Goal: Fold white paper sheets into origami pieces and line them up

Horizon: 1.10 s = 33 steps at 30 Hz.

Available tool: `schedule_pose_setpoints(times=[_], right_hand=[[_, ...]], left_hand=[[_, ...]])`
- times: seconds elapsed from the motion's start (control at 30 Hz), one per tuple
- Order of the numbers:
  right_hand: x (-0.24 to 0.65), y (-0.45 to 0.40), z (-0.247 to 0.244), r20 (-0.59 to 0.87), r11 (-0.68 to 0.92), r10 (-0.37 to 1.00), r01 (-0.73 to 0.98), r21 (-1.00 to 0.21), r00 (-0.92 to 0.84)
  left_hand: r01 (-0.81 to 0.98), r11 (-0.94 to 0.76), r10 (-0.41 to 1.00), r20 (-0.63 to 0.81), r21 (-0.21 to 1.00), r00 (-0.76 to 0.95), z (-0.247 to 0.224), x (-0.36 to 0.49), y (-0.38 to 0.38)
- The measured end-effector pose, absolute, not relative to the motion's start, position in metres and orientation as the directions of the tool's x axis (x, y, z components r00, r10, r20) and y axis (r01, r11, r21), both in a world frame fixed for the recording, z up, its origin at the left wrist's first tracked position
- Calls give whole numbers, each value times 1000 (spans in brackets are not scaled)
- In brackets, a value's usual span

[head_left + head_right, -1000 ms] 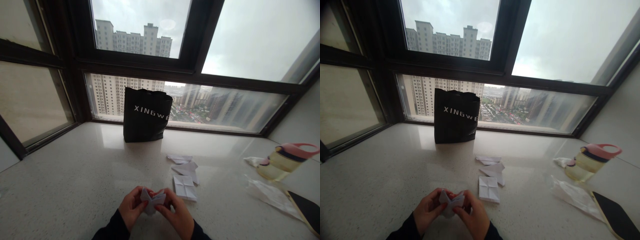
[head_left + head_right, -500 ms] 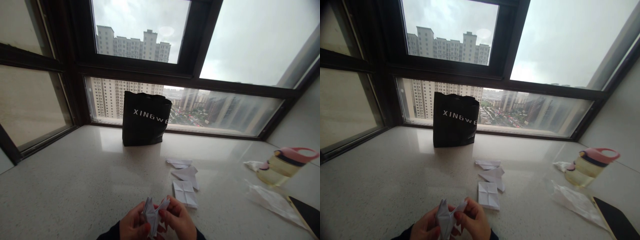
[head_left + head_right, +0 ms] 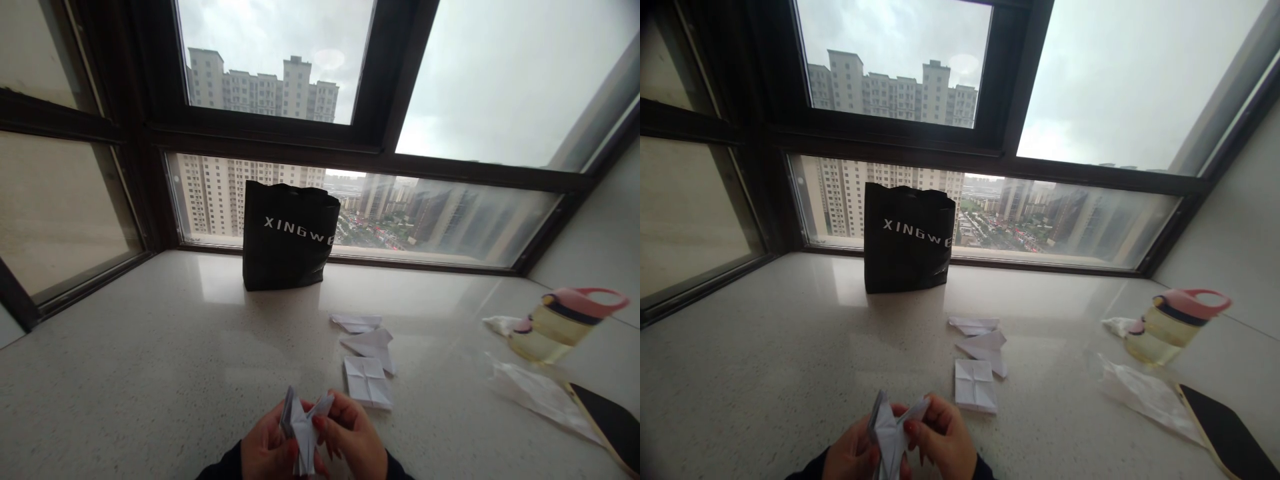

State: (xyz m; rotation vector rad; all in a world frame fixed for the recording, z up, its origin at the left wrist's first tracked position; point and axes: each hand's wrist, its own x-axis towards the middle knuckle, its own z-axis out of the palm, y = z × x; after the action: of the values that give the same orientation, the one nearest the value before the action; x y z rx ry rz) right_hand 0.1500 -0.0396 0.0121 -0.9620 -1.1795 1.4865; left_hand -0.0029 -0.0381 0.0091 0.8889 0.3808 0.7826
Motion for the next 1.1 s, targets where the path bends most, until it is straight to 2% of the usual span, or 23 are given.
schedule_pose_setpoints(times=[0.17,0.33,0.5,0.57,0.67,0.73,0.8,0.87,0.93,1.1], right_hand=[[150,-40,17,0,-24,984,-137,-990,-176],[148,-41,22,33,24,990,-67,-997,-135],[151,-42,17,80,90,993,109,-990,-90],[154,-44,16,127,143,989,241,-960,-80],[157,-47,19,240,246,968,444,-862,-70],[158,-49,22,324,324,941,535,-780,-98],[159,-51,27,397,411,904,571,-710,-157],[159,-51,30,440,477,871,586,-655,-217],[158,-49,30,421,483,870,615,-623,-257],[155,-46,28,194,251,968,698,-671,-162]], left_hand=[[-409,503,708,-92,761,700,10,-3,-38],[-471,448,761,-47,760,647,1,3,-39],[-391,409,779,-93,825,619,0,4,-38],[-322,315,806,-73,893,587,3,2,-37],[-113,9,898,42,994,439,9,-3,-36],[72,-182,933,149,981,328,12,-5,-34],[223,-290,939,232,931,254,15,-7,-33],[319,-343,933,280,883,226,15,-8,-31],[390,-353,930,273,850,247,14,-9,-28],[523,-282,944,135,804,301,6,-9,-24]])
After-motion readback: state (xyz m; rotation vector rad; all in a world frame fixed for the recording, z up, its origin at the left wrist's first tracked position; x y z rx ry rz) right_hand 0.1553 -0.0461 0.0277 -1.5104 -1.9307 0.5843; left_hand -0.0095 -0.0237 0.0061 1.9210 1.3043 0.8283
